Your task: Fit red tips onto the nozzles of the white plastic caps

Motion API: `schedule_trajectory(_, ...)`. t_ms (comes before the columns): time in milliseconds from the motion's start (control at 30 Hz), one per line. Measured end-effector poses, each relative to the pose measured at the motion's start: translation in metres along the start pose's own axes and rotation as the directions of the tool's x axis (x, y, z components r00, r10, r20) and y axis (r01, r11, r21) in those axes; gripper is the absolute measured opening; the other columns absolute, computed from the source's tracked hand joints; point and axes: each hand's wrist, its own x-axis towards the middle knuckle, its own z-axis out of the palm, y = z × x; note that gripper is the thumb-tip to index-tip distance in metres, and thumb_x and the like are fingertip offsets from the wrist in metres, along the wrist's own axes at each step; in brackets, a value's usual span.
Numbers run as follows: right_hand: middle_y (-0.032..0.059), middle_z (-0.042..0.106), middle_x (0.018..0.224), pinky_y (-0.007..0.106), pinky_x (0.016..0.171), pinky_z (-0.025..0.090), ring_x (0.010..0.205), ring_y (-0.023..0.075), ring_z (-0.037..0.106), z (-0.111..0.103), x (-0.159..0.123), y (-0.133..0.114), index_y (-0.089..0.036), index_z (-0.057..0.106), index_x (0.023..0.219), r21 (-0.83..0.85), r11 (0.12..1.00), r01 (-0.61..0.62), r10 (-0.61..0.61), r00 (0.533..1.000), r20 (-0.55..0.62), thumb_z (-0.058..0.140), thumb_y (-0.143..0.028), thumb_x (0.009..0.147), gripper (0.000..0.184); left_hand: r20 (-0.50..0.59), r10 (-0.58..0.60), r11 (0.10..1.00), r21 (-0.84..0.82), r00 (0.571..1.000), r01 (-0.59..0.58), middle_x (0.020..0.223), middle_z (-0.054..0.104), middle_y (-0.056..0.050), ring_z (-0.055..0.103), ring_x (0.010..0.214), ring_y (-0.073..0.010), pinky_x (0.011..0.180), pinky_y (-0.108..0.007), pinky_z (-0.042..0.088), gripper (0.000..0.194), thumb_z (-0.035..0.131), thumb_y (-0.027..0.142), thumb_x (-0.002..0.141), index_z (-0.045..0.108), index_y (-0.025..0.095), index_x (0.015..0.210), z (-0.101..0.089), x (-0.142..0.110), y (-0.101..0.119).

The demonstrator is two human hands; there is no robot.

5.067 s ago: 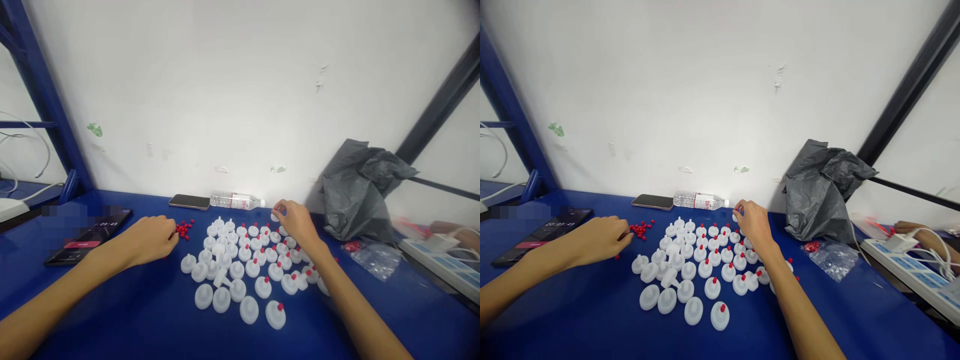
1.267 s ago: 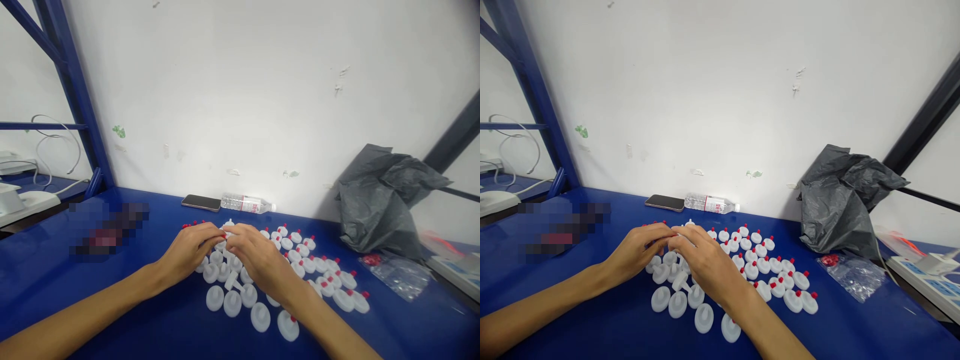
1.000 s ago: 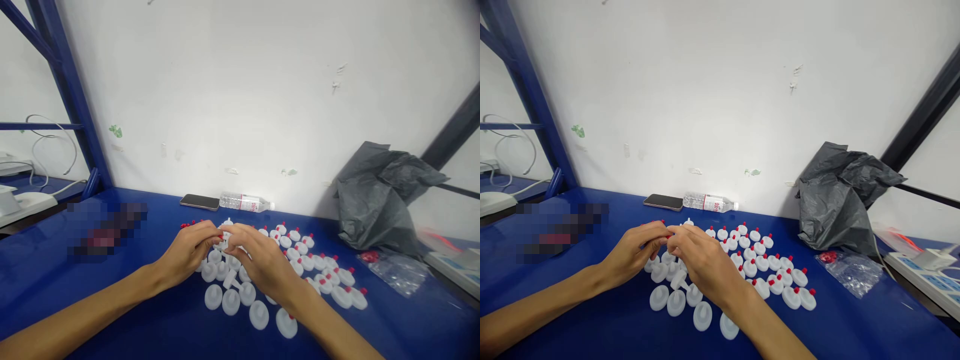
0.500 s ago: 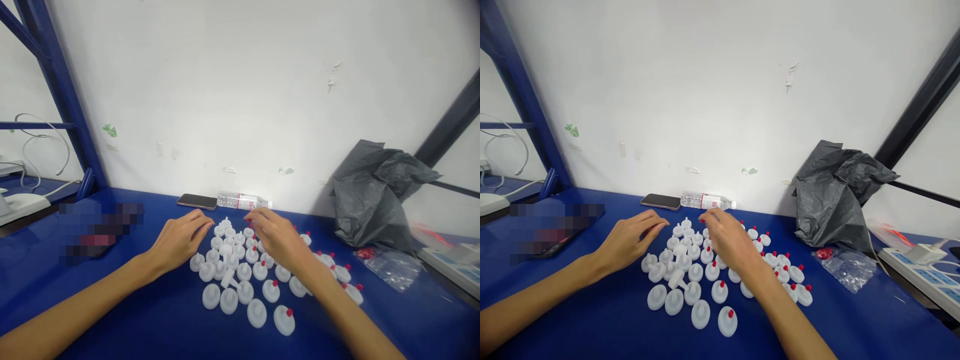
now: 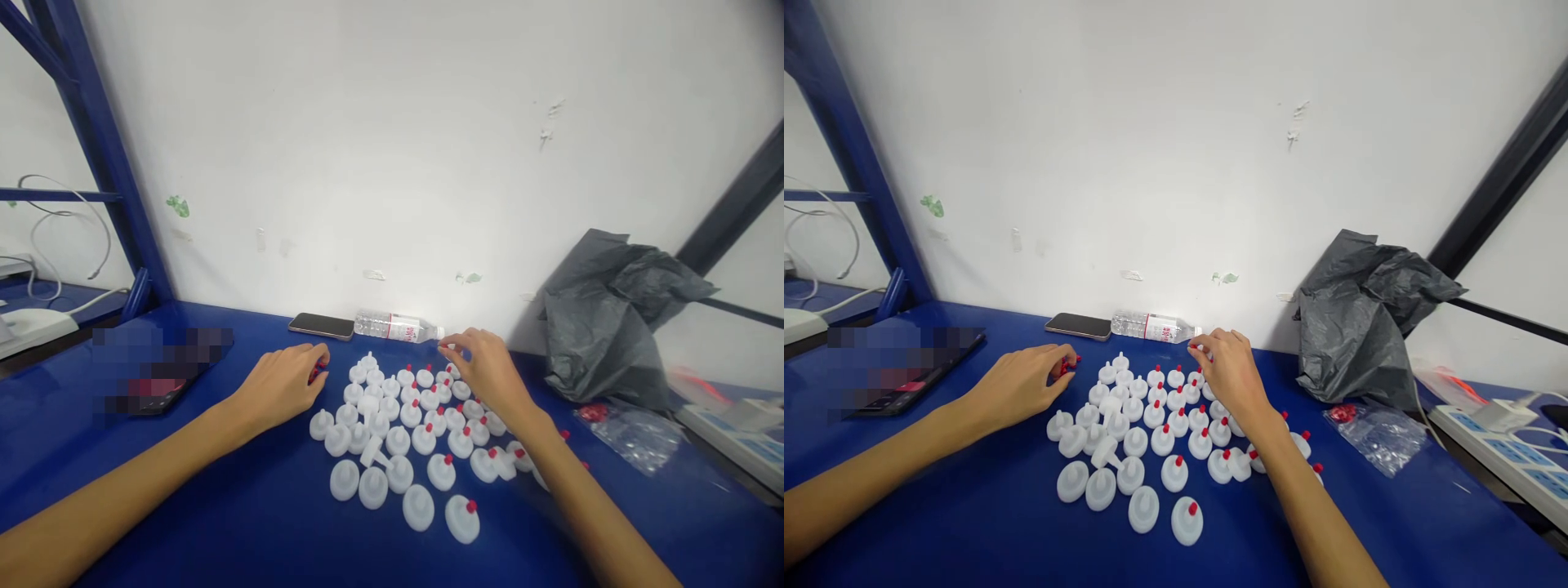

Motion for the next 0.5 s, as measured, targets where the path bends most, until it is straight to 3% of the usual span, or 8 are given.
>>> schedule_trajectory(300, 0.004, 0.079, 0.096, 0.05, 0.113, 0.031, 0.09, 0.0225, 0.072, 0.0078, -0.001, 0.0001, -0.021, 0.074, 0.101, -0.014, 1.0, 0.0, 0.002, 0.987, 0.159, 0.054, -0.016, 0.094, 0.022, 0.093, -0.002, 1.0, 0.026, 0.996, 0.0, 0.091, 0.068, -0.004, 0.065, 0.078, -0.0236, 0.06, -0.03, 0.035, 0.01, 0.052, 0.028, 0.089, 0.061, 0.023, 0.089, 0.004, -0.0016, 0.0026)
schedule_trajectory(400, 0.0047, 0.08, 0.093, 0.051, 0.112, 0.032, 0.085, 0.0225, 0.073, 0.0084, -0.0014, -0.0016, -0.021, 0.075, 0.102, -0.026, 1.0, -0.001, 0.006, 0.979, 0.203, 0.053, -0.015, 0.094, 0.024, 0.105, 0.016, 0.999, 0.033, 0.994, -0.019, 0.091, 0.067, -0.005, 0.064, 0.077, -0.0232, 0.058, -0.03, 0.033, 0.01, 0.051, 0.024, 0.089, 0.06, 0.022, 0.087, 0.0046, -0.0031, 0.0046)
schedule_trajectory(500, 0.0052, 0.08, 0.092, 0.048, 0.105, 0.039, 0.088, 0.0243, 0.072, 0.0063, -0.001, -0.0052, -0.021, 0.076, 0.102, -0.031, 1.0, -0.003, 0.01, 0.973, 0.229, 0.053, -0.016, 0.094, 0.026, 0.104, 0.01, 0.999, 0.048, 0.995, -0.015, 0.091, 0.067, -0.005, 0.064, 0.077, -0.0236, 0.058, -0.03, 0.032, 0.011, 0.05, 0.025, 0.09, 0.059, 0.022, 0.084, 0.0056, -0.0038, 0.0055)
